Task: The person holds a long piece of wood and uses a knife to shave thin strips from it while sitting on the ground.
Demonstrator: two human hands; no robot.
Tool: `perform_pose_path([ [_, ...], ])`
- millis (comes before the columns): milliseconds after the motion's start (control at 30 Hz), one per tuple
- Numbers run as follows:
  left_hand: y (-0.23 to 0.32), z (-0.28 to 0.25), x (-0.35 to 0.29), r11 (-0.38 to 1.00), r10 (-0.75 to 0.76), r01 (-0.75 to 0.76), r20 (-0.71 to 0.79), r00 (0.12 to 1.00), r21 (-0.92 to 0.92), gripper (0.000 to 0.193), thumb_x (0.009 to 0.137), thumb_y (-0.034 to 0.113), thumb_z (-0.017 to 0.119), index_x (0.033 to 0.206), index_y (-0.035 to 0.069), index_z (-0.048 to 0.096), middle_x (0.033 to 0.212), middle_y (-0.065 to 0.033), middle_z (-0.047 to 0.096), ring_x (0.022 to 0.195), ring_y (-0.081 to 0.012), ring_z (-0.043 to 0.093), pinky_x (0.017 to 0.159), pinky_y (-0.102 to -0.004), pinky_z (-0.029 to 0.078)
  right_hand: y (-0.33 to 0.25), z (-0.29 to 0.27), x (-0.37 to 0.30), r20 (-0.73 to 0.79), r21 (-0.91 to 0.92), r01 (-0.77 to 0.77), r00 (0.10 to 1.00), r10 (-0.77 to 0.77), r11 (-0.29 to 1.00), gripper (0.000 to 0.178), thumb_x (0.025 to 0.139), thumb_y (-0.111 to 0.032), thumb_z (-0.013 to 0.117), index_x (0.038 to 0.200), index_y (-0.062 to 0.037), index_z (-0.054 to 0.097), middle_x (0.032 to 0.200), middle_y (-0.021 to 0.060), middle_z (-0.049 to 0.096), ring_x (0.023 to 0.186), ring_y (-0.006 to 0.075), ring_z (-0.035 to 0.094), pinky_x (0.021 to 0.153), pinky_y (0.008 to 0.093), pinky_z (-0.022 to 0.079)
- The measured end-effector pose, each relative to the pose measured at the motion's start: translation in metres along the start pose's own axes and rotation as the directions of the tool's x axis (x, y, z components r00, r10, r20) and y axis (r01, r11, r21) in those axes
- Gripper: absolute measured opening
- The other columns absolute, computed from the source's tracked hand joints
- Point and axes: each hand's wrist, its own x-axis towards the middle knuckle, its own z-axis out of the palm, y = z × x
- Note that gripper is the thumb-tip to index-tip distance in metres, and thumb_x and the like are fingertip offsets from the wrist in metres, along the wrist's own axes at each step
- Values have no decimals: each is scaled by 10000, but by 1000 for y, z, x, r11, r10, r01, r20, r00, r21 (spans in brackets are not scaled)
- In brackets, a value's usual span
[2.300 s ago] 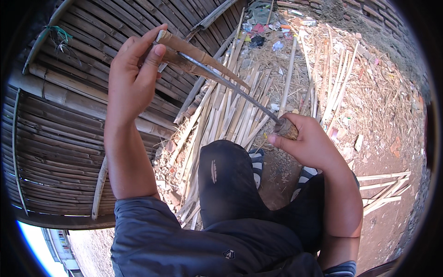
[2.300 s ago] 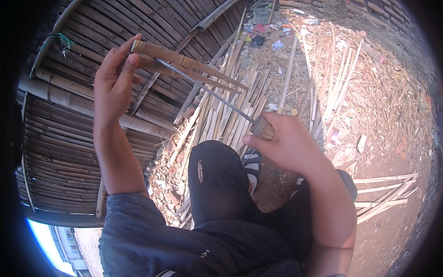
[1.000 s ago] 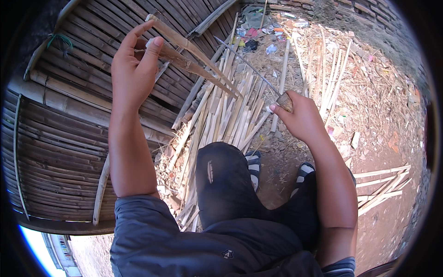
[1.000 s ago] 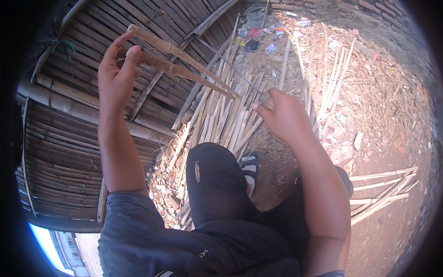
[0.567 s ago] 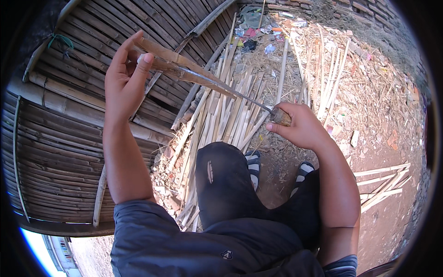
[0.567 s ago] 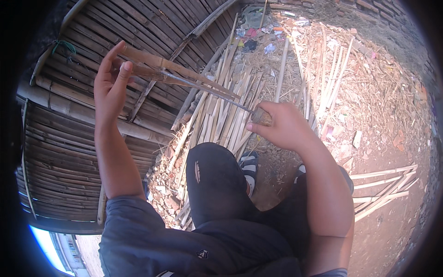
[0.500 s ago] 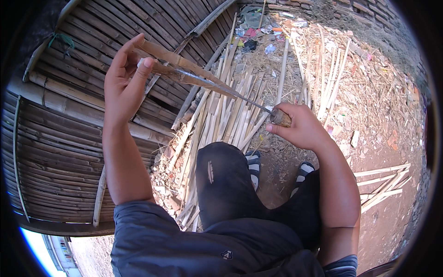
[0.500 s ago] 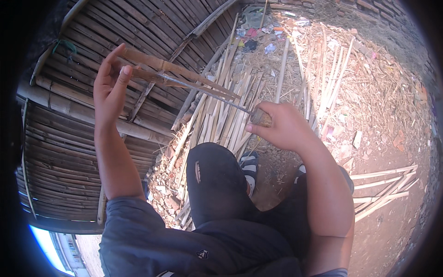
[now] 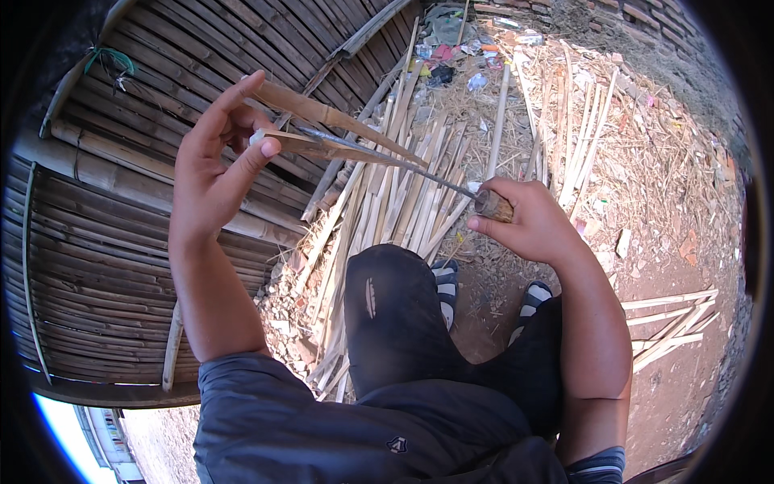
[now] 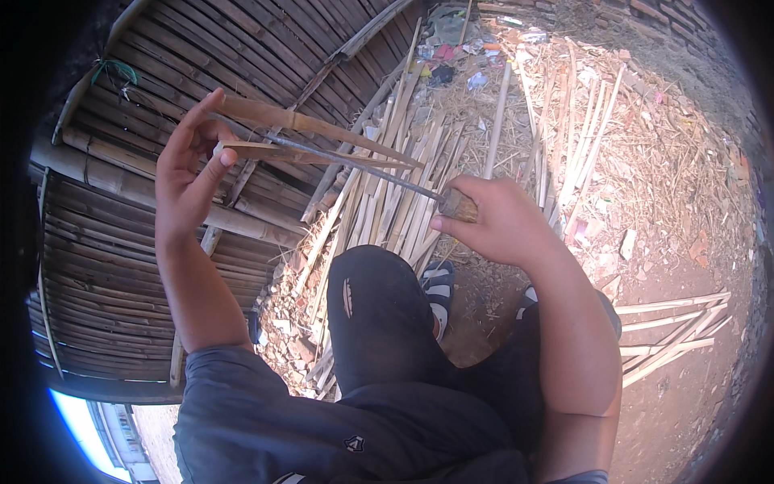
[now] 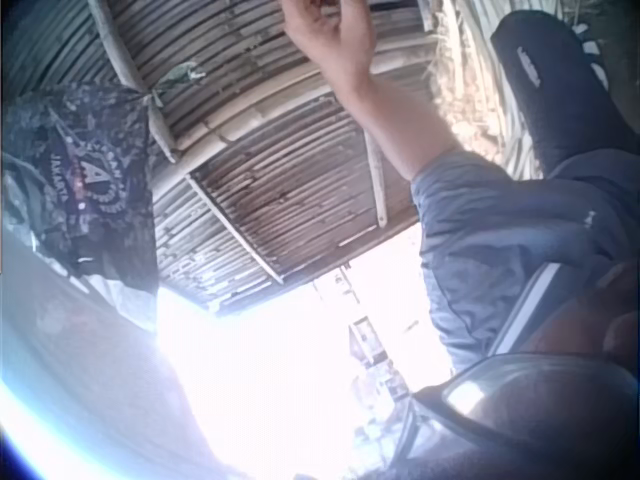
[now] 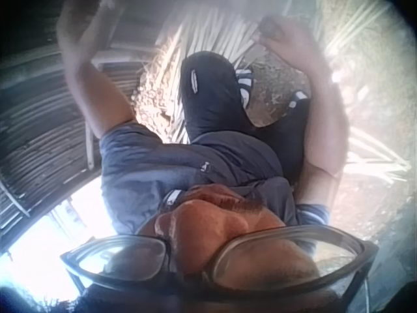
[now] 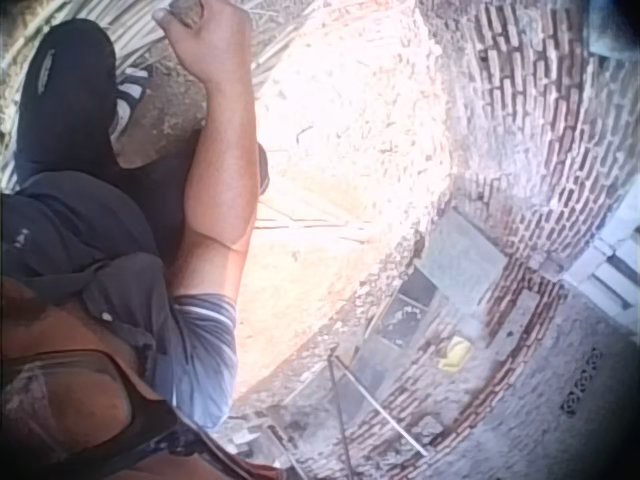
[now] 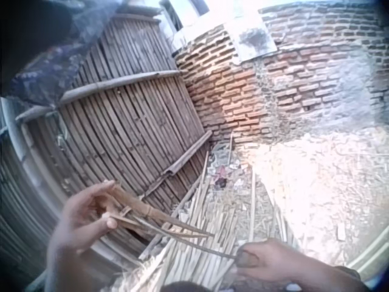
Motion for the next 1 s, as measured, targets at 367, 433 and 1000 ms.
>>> perform_pose_path([
  [367, 14, -2, -2, 996, -24, 17, 72, 997, 91, 711, 909, 196, 835, 1546, 57, 551, 969, 30, 694, 863, -57, 571, 731, -243, 397, 1, 6, 0, -44, -1, 26, 999, -26, 1000, 477, 872, -408, 832, 1096, -5, 709, 824, 247, 701, 828, 455, 710, 753, 498, 545],
  [433, 14, -3, -2, 995, -18, 11, 72, 997, 101, 707, 907, 185, 833, 1544, 59, 553, 967, 33, 695, 866, -61, 571, 732, -249, 396, -1, 4, 0, -36, 23, 28, 999, -27, 999, 481, 868, -408, 836, 1107, -9, 713, 824, 245, 702, 828, 454, 711, 753, 497, 546],
  [1000, 11, -3, -1, 999, 32, -33, 72, 997, 14, 583, 983, 56, 642, 1550, -1, 516, 1251, -122, 707, 1189, -200, 675, 989, -341, 509, 5, -20, -12, 4, 37, 15, 1000, -15, 999, 486, 832, -319, 892, 1146, 16, 731, 910, 208, 744, 872, 341, 738, 808, 410, 562],
])
